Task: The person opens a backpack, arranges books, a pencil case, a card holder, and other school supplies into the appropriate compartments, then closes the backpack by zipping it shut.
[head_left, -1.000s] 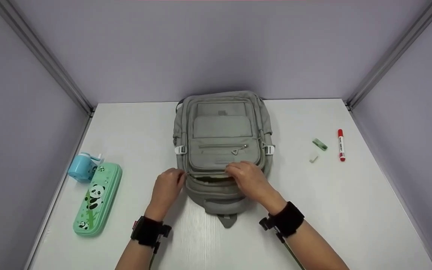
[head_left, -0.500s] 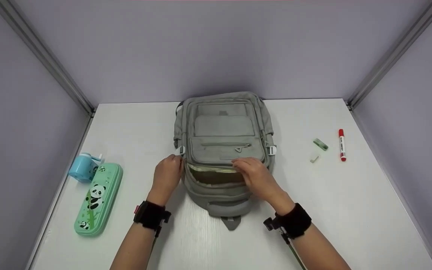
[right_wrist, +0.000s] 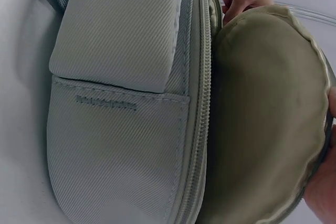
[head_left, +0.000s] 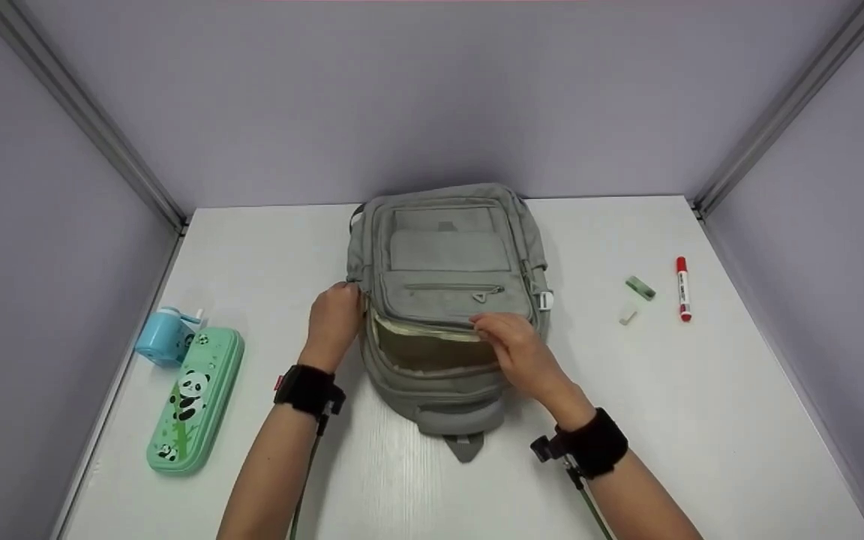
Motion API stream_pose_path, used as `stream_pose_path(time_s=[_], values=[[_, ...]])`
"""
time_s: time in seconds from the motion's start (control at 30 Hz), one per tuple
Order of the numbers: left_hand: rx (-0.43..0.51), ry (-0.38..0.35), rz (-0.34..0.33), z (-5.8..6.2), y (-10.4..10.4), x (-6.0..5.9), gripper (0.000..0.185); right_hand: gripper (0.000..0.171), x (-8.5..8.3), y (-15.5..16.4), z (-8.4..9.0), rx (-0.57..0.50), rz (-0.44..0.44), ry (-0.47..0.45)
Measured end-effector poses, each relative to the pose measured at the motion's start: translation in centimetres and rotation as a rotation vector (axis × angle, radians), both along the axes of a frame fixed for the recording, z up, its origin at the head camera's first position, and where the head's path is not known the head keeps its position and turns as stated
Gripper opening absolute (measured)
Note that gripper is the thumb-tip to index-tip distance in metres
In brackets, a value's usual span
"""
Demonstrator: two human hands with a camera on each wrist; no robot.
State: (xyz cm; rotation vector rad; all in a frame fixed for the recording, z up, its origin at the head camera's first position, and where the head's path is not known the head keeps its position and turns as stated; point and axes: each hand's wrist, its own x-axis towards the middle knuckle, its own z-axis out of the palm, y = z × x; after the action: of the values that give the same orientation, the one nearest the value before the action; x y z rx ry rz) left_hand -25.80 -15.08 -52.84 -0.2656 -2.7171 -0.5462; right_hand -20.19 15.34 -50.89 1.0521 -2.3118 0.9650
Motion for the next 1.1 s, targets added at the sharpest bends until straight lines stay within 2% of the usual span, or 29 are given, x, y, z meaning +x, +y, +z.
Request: stream_pose_path(time_s=[0.13, 0.33, 0.53, 0.67, 0.77, 0.87, 0.93, 1.03, 1.1], values=[[-0.007, -0.049, 0.035, 0.0, 0.0, -1.1, 0.016, 0.017, 0.0, 0.1, 0.1, -0.001, 0.017, 0.018], [-0.001, -0.047, 0.050, -0.1, 0.1, -2.6, 0.020, 0.017, -0.1, 0.2, 0.5, -0.011, 0.026, 0.050], [0.007, -0.099, 0.082, -0.1, -0.1, -4.1, 0.022, 0.018, -0.2, -0.1, 0.8, -0.009, 0.005, 0.080], [0.001, -0.106, 0.120, -0.3, -0.2, -4.5, 0.025, 0.017, -0.3, -0.3, 1.0, -0.003, -0.010, 0.094], [-0.030, -0.091, 0.121, -0.4, -0.2, -4.2, 0.021, 0.017, -0.5, -0.5, 1.4, -0.018, -0.030, 0.108], [-0.060, -0.078, 0.091, -0.1, -0.1, -3.4, 0.018, 0.015, -0.7, -0.8, 1.8, -0.019, -0.058, 0.119], [-0.030, -0.084, 0.056, 0.5, 0.1, -2.8, 0.020, 0.015, -0.9, -1.0, 2.1, -0.012, -0.074, 0.120], [0.130, -0.126, -0.047, 2.1, 0.7, -1.4, 0.027, 0.013, -1.1, -1.2, 2.5, 0.006, -0.088, 0.109], [0.283, -0.168, -0.175, 3.3, 1.1, -0.3, 0.033, 0.012, -1.2, -1.3, 2.8, 0.011, -0.094, 0.098]])
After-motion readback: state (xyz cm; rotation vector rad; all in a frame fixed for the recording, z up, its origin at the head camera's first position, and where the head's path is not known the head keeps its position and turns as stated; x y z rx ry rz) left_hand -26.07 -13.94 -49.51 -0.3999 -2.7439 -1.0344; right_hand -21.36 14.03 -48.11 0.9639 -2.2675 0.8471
